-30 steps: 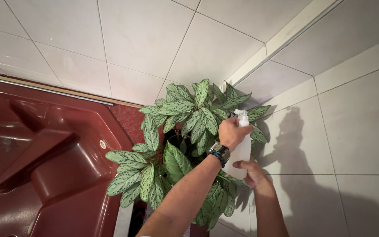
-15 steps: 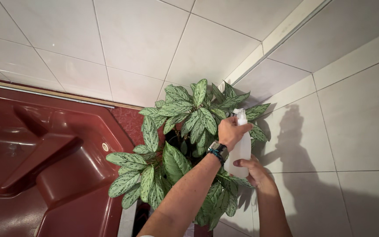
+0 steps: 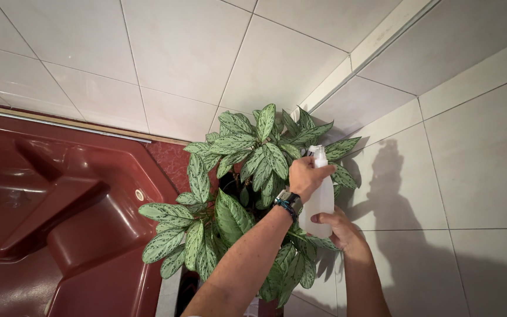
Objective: The person sprays water from a white spray bottle onto two potted plants in a bathroom. The person first treats a variegated plant on a tiled ledge, then moves to a larger speckled-leaf plant in the corner, repeatedly misting the leaves and soil.
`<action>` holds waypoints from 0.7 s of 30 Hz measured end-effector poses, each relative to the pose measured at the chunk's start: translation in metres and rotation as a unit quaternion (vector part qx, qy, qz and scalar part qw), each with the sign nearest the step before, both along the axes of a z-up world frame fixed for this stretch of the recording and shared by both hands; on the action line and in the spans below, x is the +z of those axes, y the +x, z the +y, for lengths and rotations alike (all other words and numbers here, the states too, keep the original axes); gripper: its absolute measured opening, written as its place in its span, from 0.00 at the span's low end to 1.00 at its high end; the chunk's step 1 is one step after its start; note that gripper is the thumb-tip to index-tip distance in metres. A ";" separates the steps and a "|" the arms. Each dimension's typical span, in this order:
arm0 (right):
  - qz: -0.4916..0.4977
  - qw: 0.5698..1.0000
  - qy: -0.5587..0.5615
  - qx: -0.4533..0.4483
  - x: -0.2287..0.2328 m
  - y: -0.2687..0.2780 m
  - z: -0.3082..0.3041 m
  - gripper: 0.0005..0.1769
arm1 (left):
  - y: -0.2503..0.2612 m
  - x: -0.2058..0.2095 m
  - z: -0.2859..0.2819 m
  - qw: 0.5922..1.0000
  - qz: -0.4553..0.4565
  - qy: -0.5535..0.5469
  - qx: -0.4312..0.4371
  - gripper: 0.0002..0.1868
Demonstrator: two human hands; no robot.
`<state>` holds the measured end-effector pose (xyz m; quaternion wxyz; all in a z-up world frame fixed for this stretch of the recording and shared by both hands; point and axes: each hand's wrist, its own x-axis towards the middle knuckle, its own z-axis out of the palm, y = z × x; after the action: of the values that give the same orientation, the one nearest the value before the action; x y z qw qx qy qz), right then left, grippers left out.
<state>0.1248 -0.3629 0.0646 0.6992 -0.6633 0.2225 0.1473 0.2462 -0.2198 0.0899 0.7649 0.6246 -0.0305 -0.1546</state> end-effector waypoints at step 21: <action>-0.011 1.000 0.014 0.007 0.004 0.000 0.012 0.29 | 0.001 0.007 0.007 0.999 -0.006 0.032 -0.003 0.20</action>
<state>0.1244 -0.3511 0.0691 0.7097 -0.6566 0.2083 0.1479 0.2469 -0.2132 0.0972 0.7437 0.6498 -0.0325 -0.1539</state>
